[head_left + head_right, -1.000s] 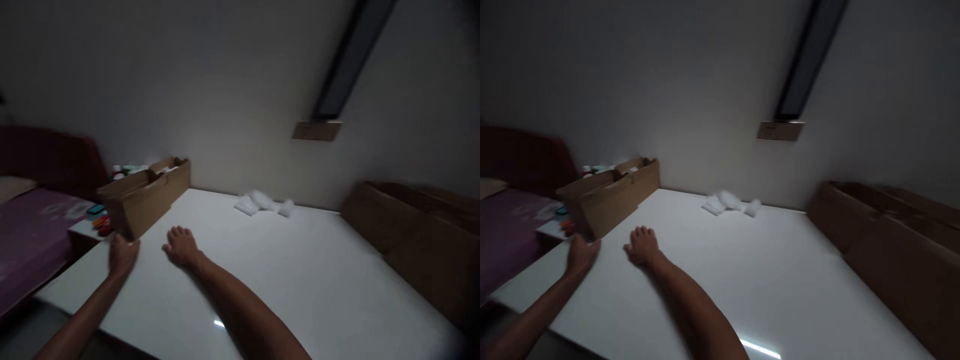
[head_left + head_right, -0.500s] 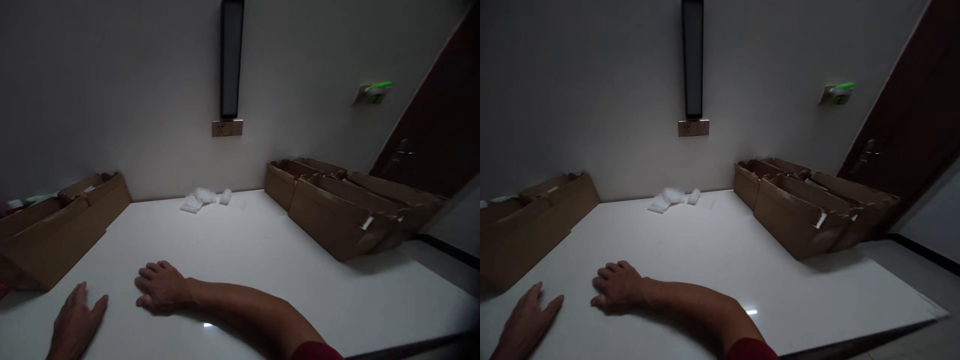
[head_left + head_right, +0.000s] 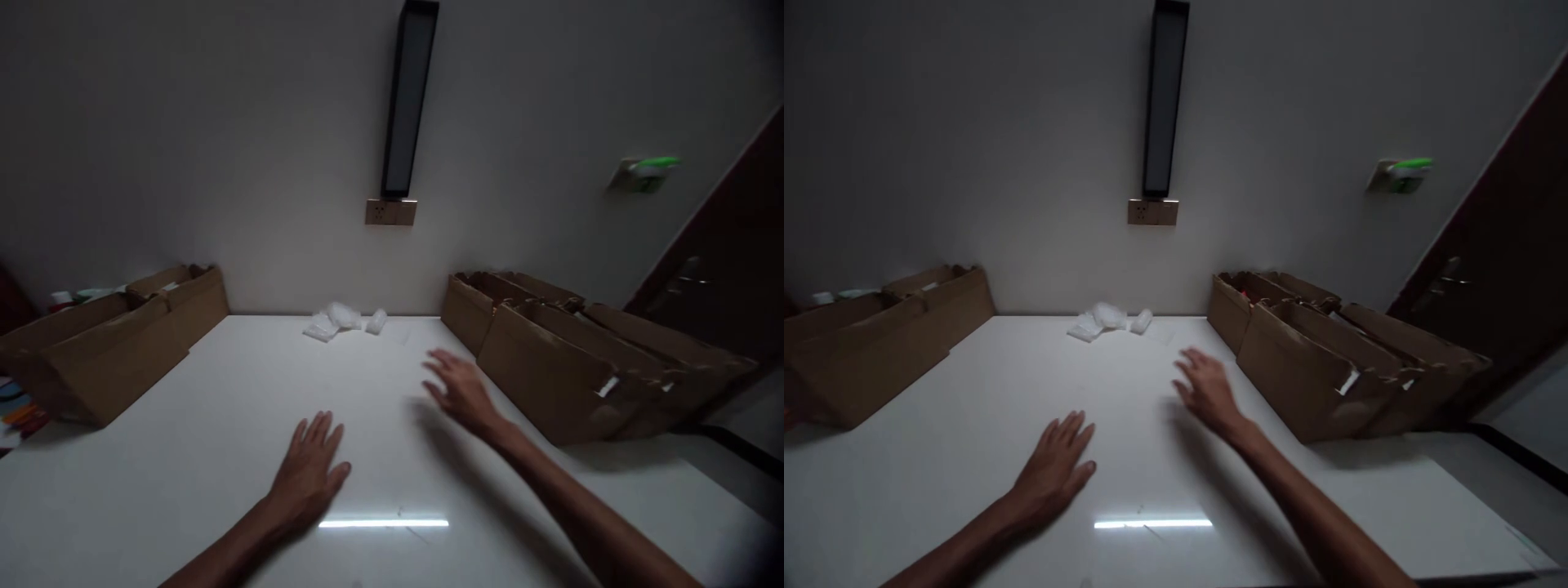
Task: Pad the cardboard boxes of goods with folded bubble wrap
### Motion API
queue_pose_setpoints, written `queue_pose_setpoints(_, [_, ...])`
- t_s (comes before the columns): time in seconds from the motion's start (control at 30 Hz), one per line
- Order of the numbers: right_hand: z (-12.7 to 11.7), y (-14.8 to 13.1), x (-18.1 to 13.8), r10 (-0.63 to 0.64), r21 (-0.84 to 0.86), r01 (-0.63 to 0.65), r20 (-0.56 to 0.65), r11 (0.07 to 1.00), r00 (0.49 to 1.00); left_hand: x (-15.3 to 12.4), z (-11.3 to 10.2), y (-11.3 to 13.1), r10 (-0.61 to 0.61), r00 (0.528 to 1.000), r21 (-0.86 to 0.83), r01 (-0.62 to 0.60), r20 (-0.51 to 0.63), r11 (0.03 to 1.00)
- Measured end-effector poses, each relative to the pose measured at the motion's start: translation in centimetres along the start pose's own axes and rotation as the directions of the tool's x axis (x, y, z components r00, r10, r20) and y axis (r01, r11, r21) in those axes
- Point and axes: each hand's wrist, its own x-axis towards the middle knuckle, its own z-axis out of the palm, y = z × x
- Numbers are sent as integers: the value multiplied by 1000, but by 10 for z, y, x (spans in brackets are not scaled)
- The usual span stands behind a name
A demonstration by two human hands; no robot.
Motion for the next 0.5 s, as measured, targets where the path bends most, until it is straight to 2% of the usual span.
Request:
queue_pose_setpoints(0.07, [-41,37,-3,51,-209,-88,-175,974,983,2,3,27,99,992,-66,-94,74,993])
queue_pose_setpoints(0.13, [-75,67,-9,45,-382,-150,-268,912,962,1,5,52,194,971,-129,-177,140,976])
queue_pose_setpoints(0.17, [-87,81,-14,35,-453,-189,-327,871,944,0,6,63,244,955,-160,-218,168,963])
queue_pose_setpoints(0.23, [-103,108,-25,35,-523,-239,-369,818,929,-3,8,79,331,923,-215,-289,198,933])
queue_pose_setpoints(0.3, [-109,134,-34,87,-498,-241,-313,833,946,-5,9,89,388,899,-254,-334,205,908])
queue_pose_setpoints(0.37, [-110,155,-38,199,-438,-261,-184,860,963,-7,9,94,406,892,-273,-348,197,897])
queue_pose_setpoints(0.4, [-110,163,-37,274,-414,-300,-121,859,954,-7,8,94,409,891,-278,-349,196,895])
queue_pose_setpoints(0.5, [-111,171,-28,469,-368,-436,1,822,883,-8,4,92,410,892,-286,-349,191,893])
